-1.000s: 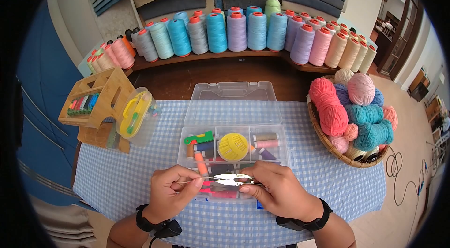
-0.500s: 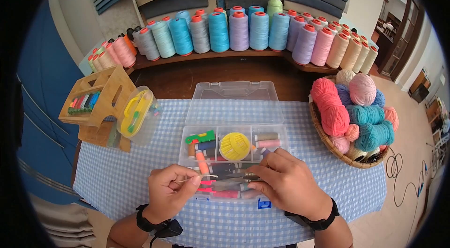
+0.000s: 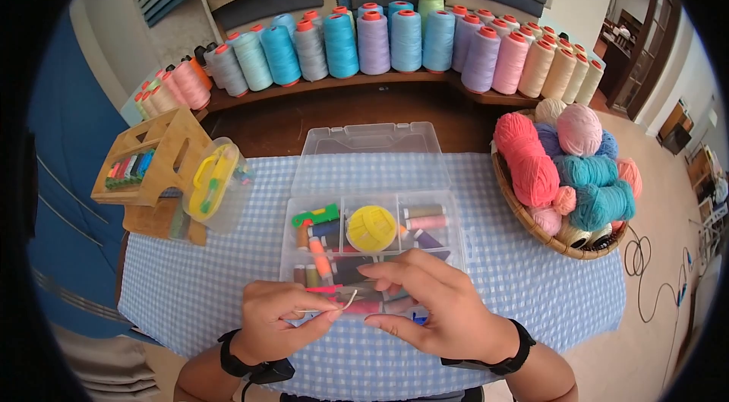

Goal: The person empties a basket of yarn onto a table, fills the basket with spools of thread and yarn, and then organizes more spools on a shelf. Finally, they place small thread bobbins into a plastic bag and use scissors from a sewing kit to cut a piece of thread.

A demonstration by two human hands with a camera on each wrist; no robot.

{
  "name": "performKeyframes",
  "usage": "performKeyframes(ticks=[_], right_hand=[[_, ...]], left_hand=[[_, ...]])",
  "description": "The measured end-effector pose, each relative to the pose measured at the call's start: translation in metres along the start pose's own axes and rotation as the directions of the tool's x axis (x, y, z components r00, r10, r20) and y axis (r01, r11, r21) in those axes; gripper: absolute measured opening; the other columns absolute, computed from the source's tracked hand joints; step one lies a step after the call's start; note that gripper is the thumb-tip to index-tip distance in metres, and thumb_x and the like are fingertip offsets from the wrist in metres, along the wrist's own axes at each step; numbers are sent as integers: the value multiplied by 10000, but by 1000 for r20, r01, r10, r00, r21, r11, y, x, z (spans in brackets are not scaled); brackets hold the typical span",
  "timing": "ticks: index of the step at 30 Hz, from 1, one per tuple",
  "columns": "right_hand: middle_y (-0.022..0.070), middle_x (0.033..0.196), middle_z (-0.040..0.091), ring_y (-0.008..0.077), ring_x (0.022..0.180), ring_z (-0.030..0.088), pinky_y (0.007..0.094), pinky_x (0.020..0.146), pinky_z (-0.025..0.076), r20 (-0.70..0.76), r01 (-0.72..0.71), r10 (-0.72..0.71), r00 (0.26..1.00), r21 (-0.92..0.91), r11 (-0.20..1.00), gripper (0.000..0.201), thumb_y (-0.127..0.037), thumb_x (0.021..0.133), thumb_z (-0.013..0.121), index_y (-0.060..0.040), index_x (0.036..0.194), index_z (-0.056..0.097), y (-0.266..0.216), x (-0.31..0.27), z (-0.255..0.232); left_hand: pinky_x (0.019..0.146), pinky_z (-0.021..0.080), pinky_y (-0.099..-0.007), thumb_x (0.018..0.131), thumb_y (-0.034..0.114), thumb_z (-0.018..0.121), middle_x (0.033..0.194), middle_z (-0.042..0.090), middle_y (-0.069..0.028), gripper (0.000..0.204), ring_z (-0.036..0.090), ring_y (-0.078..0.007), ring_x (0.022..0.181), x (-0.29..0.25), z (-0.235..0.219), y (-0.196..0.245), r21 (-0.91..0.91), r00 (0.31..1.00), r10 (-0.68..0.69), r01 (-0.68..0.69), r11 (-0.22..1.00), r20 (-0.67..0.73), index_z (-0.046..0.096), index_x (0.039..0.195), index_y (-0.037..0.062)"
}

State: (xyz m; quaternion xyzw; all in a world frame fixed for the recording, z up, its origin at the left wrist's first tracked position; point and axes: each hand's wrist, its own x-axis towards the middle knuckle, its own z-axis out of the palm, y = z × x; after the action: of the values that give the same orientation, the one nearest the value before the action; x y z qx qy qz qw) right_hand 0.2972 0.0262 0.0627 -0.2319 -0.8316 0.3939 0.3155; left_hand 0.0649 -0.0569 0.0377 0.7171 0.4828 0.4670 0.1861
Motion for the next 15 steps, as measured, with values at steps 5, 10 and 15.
performKeyframes(ticks=[5,10,15], right_hand=[[112,1026,656,277,892,670,348,739,555,8,222,-223,975,49,974,293,-39,792,815,-38,1061,700,10,0,5],[103,961,687,242,857,671,331,729,543,22,227,-227,974,-15,974,232,-13,811,812,-23,1003,684,20,-4,4],[105,972,667,290,888,674,372,761,552,-36,132,-130,991,60,989,230,-42,799,804,-44,994,682,10,0,7]], left_hand=[[461,448,-248,766,57,831,712,711,-23,164,627,-131,518,3,5,2,-37,998,44,-42,998,55,774,913,101],[470,471,-252,771,55,827,723,718,-32,144,644,-133,534,4,4,3,-51,996,21,-17,999,83,766,898,88],[465,464,-254,780,65,826,714,712,-33,129,629,-132,522,4,4,2,-61,996,7,-2,998,88,761,890,85]])
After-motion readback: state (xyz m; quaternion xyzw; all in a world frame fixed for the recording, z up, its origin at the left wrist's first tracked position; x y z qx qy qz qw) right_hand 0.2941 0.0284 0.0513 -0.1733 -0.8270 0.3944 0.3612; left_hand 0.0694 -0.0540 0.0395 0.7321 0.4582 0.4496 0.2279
